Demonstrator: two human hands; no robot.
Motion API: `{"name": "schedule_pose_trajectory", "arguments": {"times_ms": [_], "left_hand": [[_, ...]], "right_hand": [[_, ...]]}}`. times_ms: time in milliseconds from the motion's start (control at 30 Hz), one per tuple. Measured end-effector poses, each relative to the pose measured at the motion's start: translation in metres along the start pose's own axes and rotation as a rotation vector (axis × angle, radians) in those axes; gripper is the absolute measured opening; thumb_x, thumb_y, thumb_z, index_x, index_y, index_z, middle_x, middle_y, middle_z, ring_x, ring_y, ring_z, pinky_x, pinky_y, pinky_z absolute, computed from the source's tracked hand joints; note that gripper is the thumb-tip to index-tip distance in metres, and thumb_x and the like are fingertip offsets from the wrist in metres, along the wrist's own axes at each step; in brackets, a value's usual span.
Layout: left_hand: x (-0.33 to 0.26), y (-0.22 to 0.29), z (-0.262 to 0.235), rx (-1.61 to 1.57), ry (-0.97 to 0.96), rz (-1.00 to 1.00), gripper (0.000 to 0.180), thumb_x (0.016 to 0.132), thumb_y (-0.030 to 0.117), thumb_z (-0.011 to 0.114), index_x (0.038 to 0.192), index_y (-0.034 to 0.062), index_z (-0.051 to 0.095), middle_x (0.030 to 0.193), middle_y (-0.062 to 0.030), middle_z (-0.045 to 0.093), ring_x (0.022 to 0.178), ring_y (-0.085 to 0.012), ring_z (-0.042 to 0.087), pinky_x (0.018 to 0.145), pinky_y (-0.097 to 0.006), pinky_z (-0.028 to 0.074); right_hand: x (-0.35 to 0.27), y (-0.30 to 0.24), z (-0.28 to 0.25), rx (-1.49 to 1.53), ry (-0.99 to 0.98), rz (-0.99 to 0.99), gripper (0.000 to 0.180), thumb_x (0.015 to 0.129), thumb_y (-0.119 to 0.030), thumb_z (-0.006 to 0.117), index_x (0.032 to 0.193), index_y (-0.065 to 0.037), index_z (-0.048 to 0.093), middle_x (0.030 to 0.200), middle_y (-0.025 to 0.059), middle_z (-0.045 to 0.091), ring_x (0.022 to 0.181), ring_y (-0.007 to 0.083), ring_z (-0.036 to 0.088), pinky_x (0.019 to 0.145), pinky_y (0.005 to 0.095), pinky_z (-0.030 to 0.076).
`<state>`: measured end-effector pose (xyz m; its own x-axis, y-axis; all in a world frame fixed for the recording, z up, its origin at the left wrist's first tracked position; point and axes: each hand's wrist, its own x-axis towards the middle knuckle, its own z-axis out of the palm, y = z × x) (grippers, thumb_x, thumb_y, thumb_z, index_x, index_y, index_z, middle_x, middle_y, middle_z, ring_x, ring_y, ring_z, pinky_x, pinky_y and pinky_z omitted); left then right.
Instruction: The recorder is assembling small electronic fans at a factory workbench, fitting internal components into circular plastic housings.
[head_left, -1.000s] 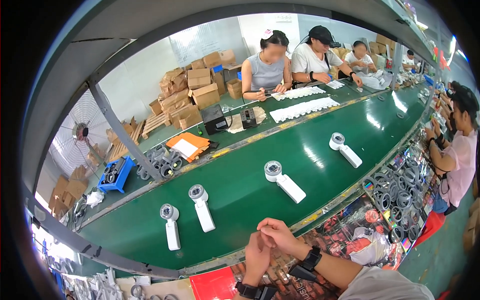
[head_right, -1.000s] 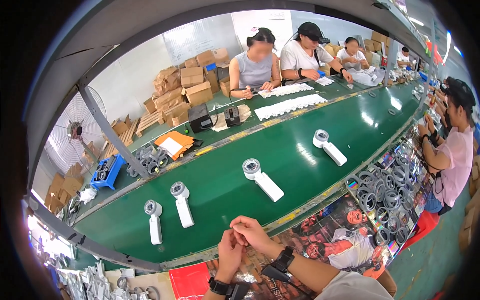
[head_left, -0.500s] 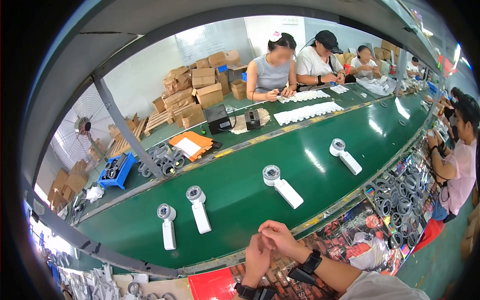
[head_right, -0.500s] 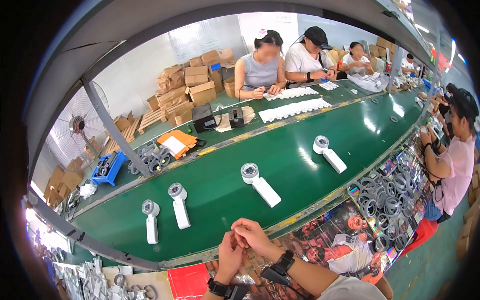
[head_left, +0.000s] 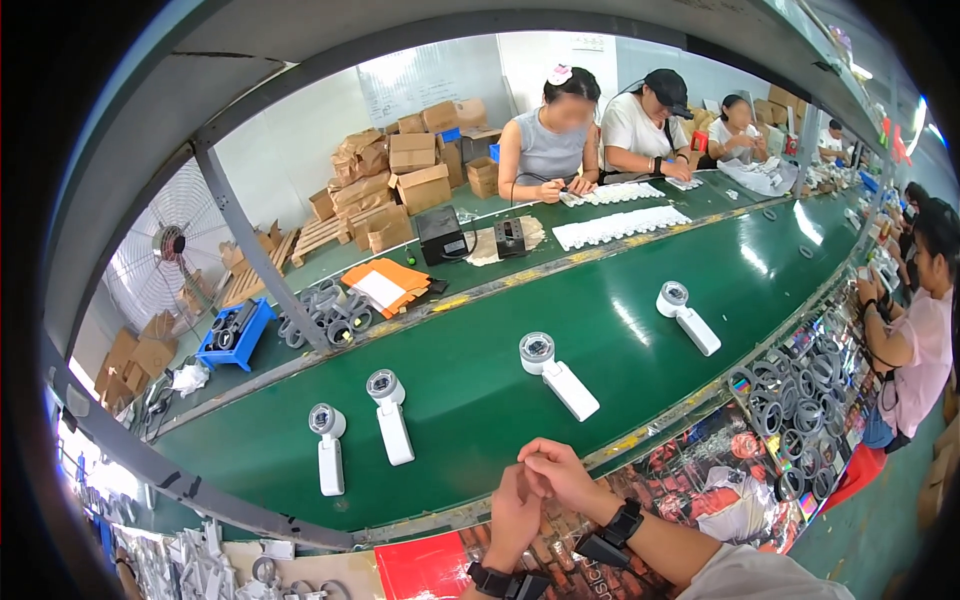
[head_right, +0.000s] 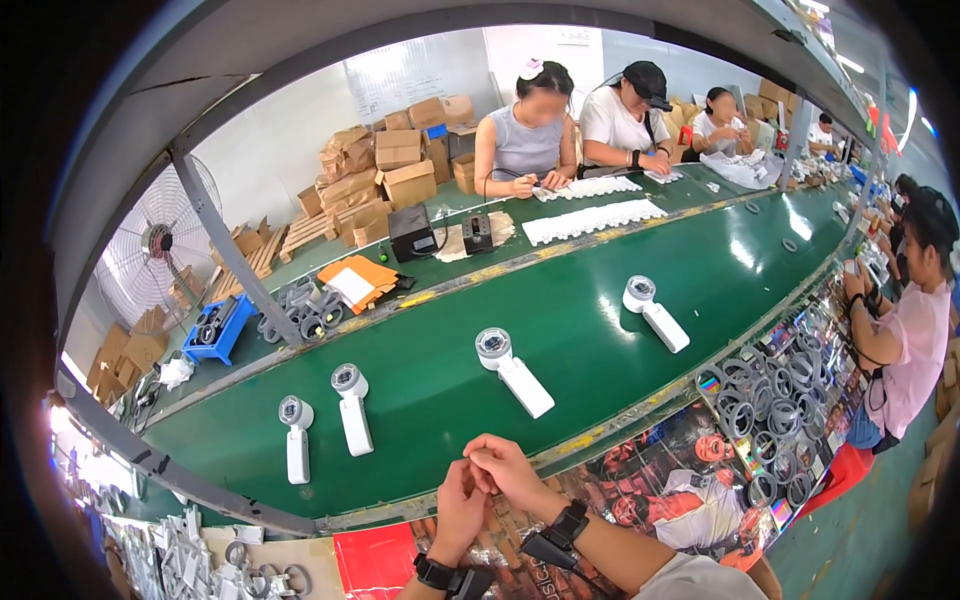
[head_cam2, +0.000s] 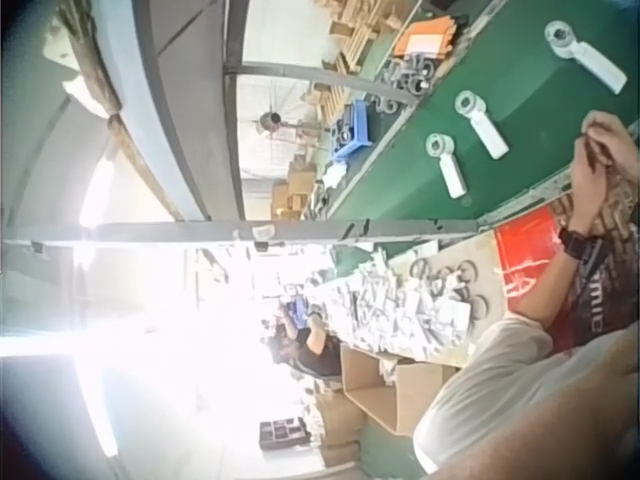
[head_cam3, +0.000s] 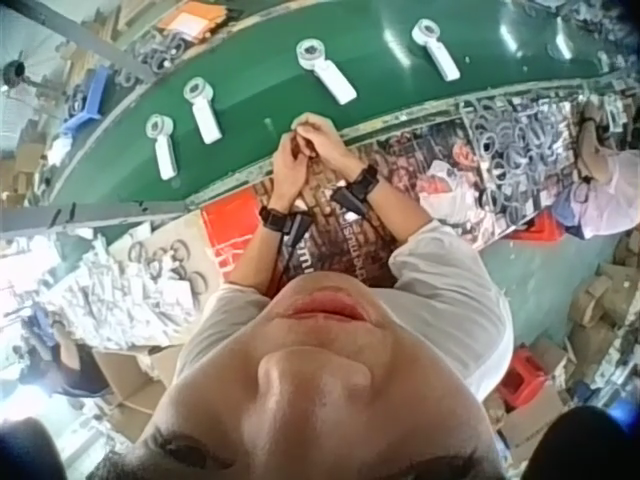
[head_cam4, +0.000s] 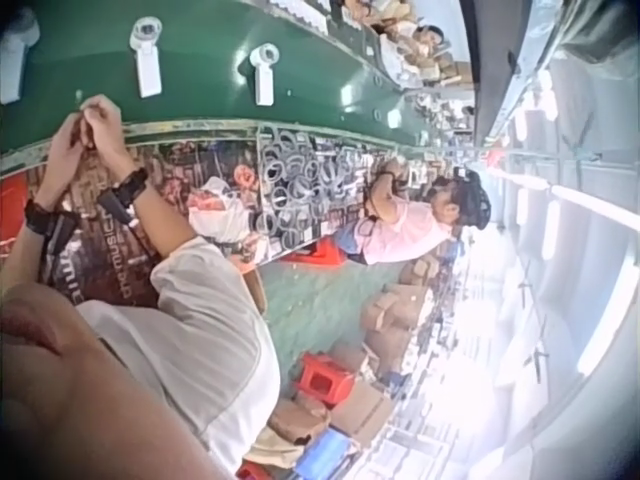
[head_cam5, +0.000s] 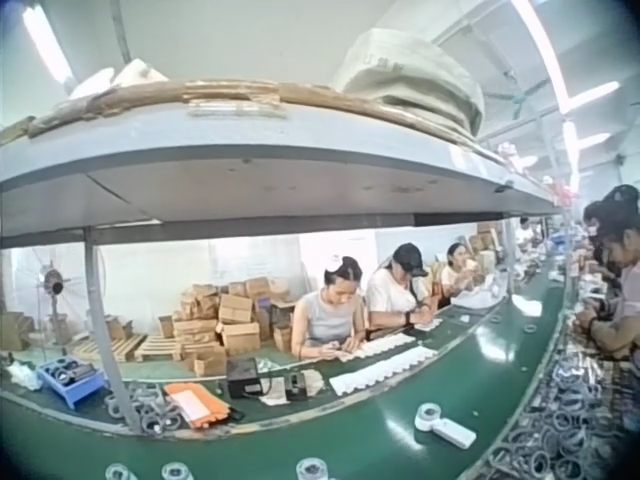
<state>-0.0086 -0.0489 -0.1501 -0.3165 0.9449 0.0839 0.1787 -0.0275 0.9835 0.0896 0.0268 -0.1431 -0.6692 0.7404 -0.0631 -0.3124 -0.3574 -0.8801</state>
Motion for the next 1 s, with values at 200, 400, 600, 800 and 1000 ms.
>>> {"name": "schedule_pose_trajectory", "arguments": {"times_ms": [200,400,600,800,1000], "left_hand": [[-0.0001,0.003,-0.0005,-0.012,-0.007,-0.019,0.02,0.083,-0.001,0.052,0.104,-0.0012,0.051,0.077,-0.0093,0.061,0.071,-0.0183,0.062,0.064,-0.029,0.049],[0.0004,-0.0032,-0.0002,0.008,0.001,0.014,0.021,0.083,-0.001,0.052,0.104,-0.0013,0.051,0.08,-0.01,0.062,0.073,-0.0188,0.063,0.066,-0.029,0.049],[0.0002,0.0024,-0.0002,-0.026,-0.006,-0.032,0.022,0.083,-0.002,0.052,0.104,-0.0012,0.051,0.08,-0.0103,0.062,0.073,-0.0193,0.063,0.066,-0.03,0.049],[0.0001,-0.0026,0.0,0.017,-0.012,0.029,0.021,0.084,-0.004,0.049,0.105,-0.0012,0.049,0.078,-0.0074,0.059,0.069,-0.0141,0.06,0.06,-0.026,0.047],[-0.0005,-0.0017,0.0012,-0.003,-0.017,0.059,0.021,0.085,-0.008,0.044,0.104,-0.0011,0.047,0.077,-0.0045,0.056,0.065,-0.0092,0.056,0.054,-0.022,0.045]], "right_hand": [[0.0,-0.0003,0.0007,0.002,0.01,-0.005,0.012,0.093,-0.01,0.044,0.094,-0.004,0.054,0.059,0.0005,0.049,0.048,0.0068,0.045,0.042,0.0198,0.032],[-0.0001,-0.0012,0.0016,-0.004,0.013,0.005,0.012,0.093,-0.01,0.044,0.093,-0.003,0.054,0.059,0.0004,0.049,0.048,0.0069,0.045,0.042,0.0199,0.032],[0.0005,-0.0005,0.0006,-0.022,0.017,0.013,0.012,0.094,-0.011,0.044,0.094,-0.003,0.054,0.058,0.0003,0.049,0.047,0.0067,0.044,0.042,0.0198,0.032],[-0.0011,-0.0026,0.0021,-0.03,0.015,0.009,0.012,0.094,-0.011,0.044,0.094,-0.004,0.054,0.058,0.0002,0.049,0.048,0.0063,0.045,0.042,0.0195,0.032],[-0.0012,-0.001,0.0012,-0.036,0.022,0.016,0.012,0.094,-0.011,0.044,0.094,-0.004,0.054,0.058,0.0003,0.049,0.047,0.0062,0.045,0.042,0.0194,0.032]]}}
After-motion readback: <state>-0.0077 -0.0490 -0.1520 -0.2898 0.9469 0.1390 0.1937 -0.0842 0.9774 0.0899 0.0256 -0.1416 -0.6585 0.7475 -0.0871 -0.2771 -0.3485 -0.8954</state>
